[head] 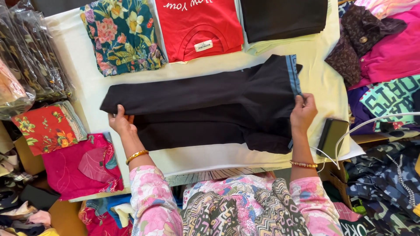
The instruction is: The person folds a black polo shirt on a white table, smoothing the fabric and aligning the edges. They fold the sleeves inward, fold the shirt in half lengthwise, and then fold it into a compact square. The person buttons the collar and adjusts the final fold before placing the shirt on the table.
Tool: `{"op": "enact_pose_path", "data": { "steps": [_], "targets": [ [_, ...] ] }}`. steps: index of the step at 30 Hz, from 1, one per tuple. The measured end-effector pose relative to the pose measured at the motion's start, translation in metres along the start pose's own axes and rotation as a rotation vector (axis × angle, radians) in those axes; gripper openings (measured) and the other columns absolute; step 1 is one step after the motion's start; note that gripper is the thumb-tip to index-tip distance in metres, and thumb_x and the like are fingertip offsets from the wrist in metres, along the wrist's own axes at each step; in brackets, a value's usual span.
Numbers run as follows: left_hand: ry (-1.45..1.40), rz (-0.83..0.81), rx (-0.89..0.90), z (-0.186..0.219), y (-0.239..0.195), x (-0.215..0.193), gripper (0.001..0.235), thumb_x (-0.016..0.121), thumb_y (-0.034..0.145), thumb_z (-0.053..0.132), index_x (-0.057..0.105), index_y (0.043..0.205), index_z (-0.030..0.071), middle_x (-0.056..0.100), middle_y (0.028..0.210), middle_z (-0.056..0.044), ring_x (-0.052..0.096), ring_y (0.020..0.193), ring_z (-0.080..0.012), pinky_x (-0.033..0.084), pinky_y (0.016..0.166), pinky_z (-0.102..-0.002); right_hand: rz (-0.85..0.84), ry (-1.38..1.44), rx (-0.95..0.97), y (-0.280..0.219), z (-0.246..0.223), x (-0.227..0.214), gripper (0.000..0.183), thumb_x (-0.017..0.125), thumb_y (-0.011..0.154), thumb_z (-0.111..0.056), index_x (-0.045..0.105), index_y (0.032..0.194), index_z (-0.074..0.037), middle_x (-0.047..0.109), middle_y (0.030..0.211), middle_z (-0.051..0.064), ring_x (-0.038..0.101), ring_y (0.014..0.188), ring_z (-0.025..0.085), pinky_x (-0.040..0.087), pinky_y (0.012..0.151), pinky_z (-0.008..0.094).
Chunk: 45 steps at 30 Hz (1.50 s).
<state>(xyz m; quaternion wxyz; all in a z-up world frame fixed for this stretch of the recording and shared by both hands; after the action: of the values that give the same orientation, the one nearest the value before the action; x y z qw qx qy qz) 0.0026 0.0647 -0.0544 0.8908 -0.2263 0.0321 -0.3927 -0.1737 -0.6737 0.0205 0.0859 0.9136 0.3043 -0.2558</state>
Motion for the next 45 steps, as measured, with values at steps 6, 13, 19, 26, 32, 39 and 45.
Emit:
{"op": "enact_pose_path", "data": {
  "steps": [6, 13, 19, 26, 32, 39, 45],
  "targets": [
    [0.16, 0.274, -0.053, -0.026, -0.012, -0.023, 0.056, 0.072, 0.089, 0.002, 0.045, 0.134, 0.019, 0.067, 0.12, -0.011, 0.066, 0.096, -0.0254, 0.054, 0.07, -0.042, -0.21, -0.289, 0.123, -0.006, -0.002, 0.018, 0.019, 0.078, 0.094, -0.013, 0.068, 0.105, 0.0, 0.069, 0.08, 0.007, 0.061, 0.071, 0.014, 0.049, 0.07, 0.03],
    [1.19, 0.248, 0.729, 0.045, -0.023, 0.046, 0.051, 0.081, 0.089, 0.008, 0.059, 0.133, 0.023, 0.06, 0.137, -0.006, 0.052, 0.132, -0.0293, 0.047, 0.108, -0.044, -0.154, -0.003, -0.104, 0.077, -0.017, 0.037, 0.007, 0.07, 0.102, -0.01, 0.073, 0.106, -0.006, 0.076, 0.101, 0.005, 0.071, 0.093, 0.014, 0.057, 0.083, 0.029],
    [1.523, -0.352, 0.756, 0.009, -0.006, 0.117, 0.068, 0.077, 0.091, 0.02, 0.048, 0.152, 0.029, 0.041, 0.159, -0.002, 0.033, 0.149, -0.0344, 0.029, 0.116, -0.061, -0.576, -0.04, -0.347, 0.108, -0.048, 0.111, 0.064, 0.058, 0.078, 0.004, 0.066, 0.139, -0.014, 0.075, 0.13, 0.008, 0.053, 0.126, 0.026, 0.043, 0.111, 0.04],
    [1.599, -0.434, 0.492, -0.017, 0.009, 0.1, 0.072, 0.067, 0.099, 0.02, 0.034, 0.159, 0.041, 0.013, 0.174, 0.004, 0.009, 0.16, -0.0291, 0.008, 0.113, -0.08, -0.453, -0.213, -0.281, 0.132, -0.03, 0.09, 0.025, 0.066, 0.087, 0.005, 0.078, 0.104, -0.008, 0.076, 0.097, 0.012, 0.074, 0.091, 0.023, 0.056, 0.081, 0.034],
    [1.596, -0.382, 0.564, -0.018, -0.011, 0.108, 0.07, 0.06, 0.104, 0.017, 0.031, 0.164, 0.038, 0.01, 0.176, 0.0, 0.005, 0.161, -0.0305, 0.003, 0.114, -0.08, -0.358, -0.305, -0.31, 0.125, -0.029, 0.082, 0.037, 0.058, 0.083, 0.011, 0.077, 0.111, -0.006, 0.074, 0.104, 0.012, 0.069, 0.1, 0.023, 0.051, 0.094, 0.036],
    [1.321, -0.742, 1.109, -0.052, -0.236, 0.225, 0.058, 0.067, 0.097, 0.028, 0.053, 0.152, 0.019, 0.03, 0.169, -0.012, 0.014, 0.16, -0.0369, 0.006, 0.118, -0.075, -0.215, -0.019, -0.545, 0.002, -0.181, 0.077, 0.036, 0.055, 0.079, 0.014, 0.069, 0.107, -0.003, 0.068, 0.113, 0.013, 0.061, 0.113, 0.032, 0.05, 0.1, 0.039],
    [0.932, -1.399, 1.046, -0.129, -0.427, 0.292, 0.06, 0.075, 0.083, 0.024, 0.058, 0.14, 0.015, 0.048, 0.154, -0.011, 0.039, 0.145, -0.0303, 0.014, 0.12, -0.066, -0.034, 0.022, -0.499, -0.022, -0.14, 0.055, 0.028, 0.06, 0.088, 0.016, 0.071, 0.105, -0.004, 0.07, 0.105, 0.011, 0.069, 0.101, 0.025, 0.055, 0.092, 0.035]
  ]
}}
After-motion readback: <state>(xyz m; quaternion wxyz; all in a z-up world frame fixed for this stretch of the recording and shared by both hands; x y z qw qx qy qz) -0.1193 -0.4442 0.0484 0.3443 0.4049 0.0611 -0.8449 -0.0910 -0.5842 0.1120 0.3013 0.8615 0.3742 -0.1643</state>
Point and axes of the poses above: each hand's wrist, its own y-axis towards the middle knuckle, its own x-axis out of the palm, z = x × y, the point moved 10 cm from there along y, towards the middle knuckle
